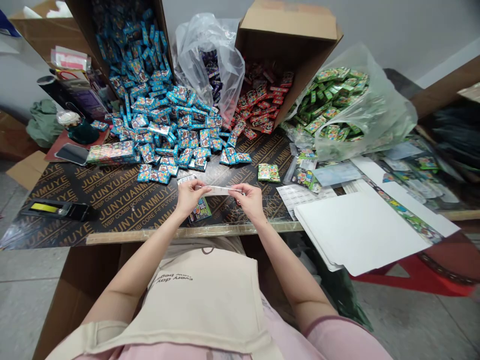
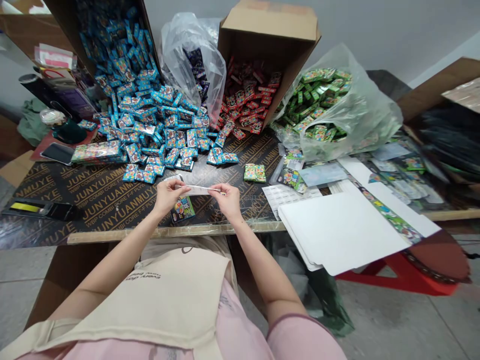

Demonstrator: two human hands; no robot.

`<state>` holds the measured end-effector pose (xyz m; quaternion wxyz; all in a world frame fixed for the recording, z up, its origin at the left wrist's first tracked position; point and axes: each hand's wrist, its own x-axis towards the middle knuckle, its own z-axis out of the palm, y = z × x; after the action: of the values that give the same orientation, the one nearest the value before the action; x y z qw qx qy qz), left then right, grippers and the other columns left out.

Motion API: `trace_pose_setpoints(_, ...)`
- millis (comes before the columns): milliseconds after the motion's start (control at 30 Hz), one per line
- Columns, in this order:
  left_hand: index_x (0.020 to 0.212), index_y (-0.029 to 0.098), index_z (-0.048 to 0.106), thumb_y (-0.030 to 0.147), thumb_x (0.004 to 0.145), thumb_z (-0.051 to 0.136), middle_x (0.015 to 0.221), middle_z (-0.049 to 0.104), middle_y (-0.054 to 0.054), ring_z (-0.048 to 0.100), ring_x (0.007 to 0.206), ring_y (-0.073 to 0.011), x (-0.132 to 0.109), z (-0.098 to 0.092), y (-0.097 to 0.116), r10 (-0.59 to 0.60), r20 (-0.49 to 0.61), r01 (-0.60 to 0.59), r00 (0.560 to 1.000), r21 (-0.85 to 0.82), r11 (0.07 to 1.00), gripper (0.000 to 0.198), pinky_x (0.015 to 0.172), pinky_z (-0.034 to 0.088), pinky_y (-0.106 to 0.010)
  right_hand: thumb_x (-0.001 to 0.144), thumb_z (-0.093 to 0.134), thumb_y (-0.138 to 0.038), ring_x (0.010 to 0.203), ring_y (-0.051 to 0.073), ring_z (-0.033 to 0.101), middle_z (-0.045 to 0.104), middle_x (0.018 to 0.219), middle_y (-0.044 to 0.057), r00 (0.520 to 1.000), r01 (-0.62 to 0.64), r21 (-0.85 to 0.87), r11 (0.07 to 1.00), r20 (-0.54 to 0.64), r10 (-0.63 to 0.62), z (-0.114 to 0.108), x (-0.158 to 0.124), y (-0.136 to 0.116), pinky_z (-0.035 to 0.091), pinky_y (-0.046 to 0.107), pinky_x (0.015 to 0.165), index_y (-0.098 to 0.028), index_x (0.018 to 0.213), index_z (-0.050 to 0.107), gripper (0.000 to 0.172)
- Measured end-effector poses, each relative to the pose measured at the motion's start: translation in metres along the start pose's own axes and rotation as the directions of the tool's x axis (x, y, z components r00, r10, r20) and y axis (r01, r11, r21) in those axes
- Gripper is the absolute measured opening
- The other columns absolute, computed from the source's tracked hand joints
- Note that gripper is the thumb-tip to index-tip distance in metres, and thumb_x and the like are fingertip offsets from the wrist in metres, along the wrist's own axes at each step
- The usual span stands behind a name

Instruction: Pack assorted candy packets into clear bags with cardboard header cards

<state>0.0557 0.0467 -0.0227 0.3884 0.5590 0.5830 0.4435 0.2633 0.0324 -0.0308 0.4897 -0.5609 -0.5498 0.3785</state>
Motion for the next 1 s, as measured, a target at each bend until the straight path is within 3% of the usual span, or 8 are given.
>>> trace_pose_setpoints(167, 0.061, 0.018, 0.070, 0.039, 0.065, 0.079, 0.087, 0.064, -0.006, 0.056, 0.089, -0.0209, 0.001, -0.018, 0.013, 0.200, 0.052, -0.205, 0.979, 0.142, 0.968, 0.022, 0.079, 0.044, -0.032, 0.064, 0.080, -0.037, 0.097, 0.024, 0.059, 0.064, 0.090, 0.006, 0.991, 0.130, -0.065, 0.989, -0.010, -0.131, -0.004, 0.002, -0.010, 0.046, 0.042, 0.089, -0.023, 0.063, 0.071, 0.017)
trace_pose_setpoints(300, 0.062, 0.014, 0.068, 0.041, 0.066, 0.075, 0.062, 0.061, -0.002, 0.052, 0.061, -0.0134, 0.000, -0.027, 0.017, 0.035, 0.293, -0.027, 0.955, -0.032, 0.999, 0.028, 0.059, 0.040, -0.026, 0.065, 0.079, -0.039, 0.063, 0.015, 0.060, 0.065, 0.071, -0.001, 0.981, -0.097, 0.242, 0.965, 0.184, 0.052, -0.004, 0.004, -0.016, 0.049, 0.029, 0.060, -0.021, 0.079, 0.063, 0.028)
trace_pose_setpoints(400, 0.061, 0.013, 0.066, 0.039, 0.060, 0.077, 0.058, 0.061, -0.001, 0.049, 0.055, -0.0109, 0.000, -0.031, 0.017, -0.048, 0.291, 0.068, 0.955, -0.060, 0.996, 0.028, 0.056, 0.037, -0.023, 0.063, 0.081, -0.037, 0.051, 0.011, 0.057, 0.066, 0.065, -0.005, 0.964, -0.203, 0.348, 0.915, 0.237, 0.124, -0.003, 0.003, -0.020, 0.044, 0.022, 0.050, -0.023, 0.092, 0.056, 0.041)
trace_pose_setpoints(567, 0.062, 0.012, 0.067, 0.040, 0.056, 0.077, 0.058, 0.062, -0.001, 0.048, 0.053, -0.0096, 0.000, -0.032, 0.015, -0.110, 0.271, 0.139, 0.956, -0.093, 0.986, 0.030, 0.052, 0.036, -0.022, 0.066, 0.079, -0.035, 0.057, 0.012, 0.061, 0.069, 0.071, -0.003, 0.983, -0.125, 0.329, 0.936, 0.166, 0.073, 0.001, 0.000, -0.020, 0.047, 0.022, 0.054, -0.023, 0.094, 0.054, 0.040)
trace_pose_setpoints(667, 0.062, 0.012, 0.067, 0.039, 0.057, 0.076, 0.054, 0.058, 0.001, 0.045, 0.050, -0.0081, 0.002, -0.032, 0.010, -0.113, 0.258, 0.141, 0.959, -0.092, 0.986, 0.029, 0.050, 0.032, -0.020, 0.078, 0.068, -0.041, 0.063, 0.015, 0.063, 0.068, 0.075, -0.001, 0.991, -0.022, 0.211, 0.977, 0.136, -0.007, 0.002, 0.003, -0.005, 0.049, 0.027, 0.059, -0.024, 0.104, 0.054, 0.035)
trace_pose_setpoints(767, 0.060, 0.011, 0.066, 0.040, 0.057, 0.076, 0.050, 0.055, 0.002, 0.042, 0.047, -0.0070, 0.006, -0.033, 0.000, -0.148, 0.197, 0.173, 0.969, -0.118, 0.978, 0.030, 0.047, 0.029, -0.020, 0.088, 0.052, -0.044, 0.091, 0.023, 0.064, 0.067, 0.101, 0.007, 0.992, 0.122, -0.127, 0.984, 0.055, -0.116, -0.002, 0.012, 0.026, 0.051, 0.038, 0.080, -0.023, 0.124, 0.049, 0.041)
trace_pose_setpoints(900, 0.059, 0.011, 0.064, 0.037, 0.057, 0.077, 0.048, 0.054, 0.003, 0.040, 0.043, -0.0058, 0.013, -0.028, -0.012, -0.249, 0.181, 0.275, 0.951, -0.138, 0.951, 0.029, 0.044, 0.029, -0.019, 0.076, 0.065, -0.039, 0.107, 0.035, 0.055, 0.060, 0.111, 0.017, 0.992, 0.124, -0.653, 0.747, 0.069, -0.105, -0.014, 0.017, 0.073, 0.044, 0.051, 0.090, -0.016, 0.131, 0.049, 0.061)
trace_pose_setpoints(1000, 0.061, 0.011, 0.065, 0.031, 0.062, 0.076, 0.049, 0.055, 0.003, 0.043, 0.042, -0.0061, 0.019, -0.001, -0.019, -0.347, 0.230, 0.377, 0.909, -0.103, 0.920, 0.022, 0.043, 0.033, -0.018, 0.075, 0.064, -0.030, 0.098, 0.032, 0.057, 0.063, 0.104, 0.016, 0.991, 0.134, -0.710, 0.691, 0.089, -0.102, -0.032, 0.017, 0.091, 0.046, 0.047, 0.088, -0.012, 0.129, 0.050, 0.059)
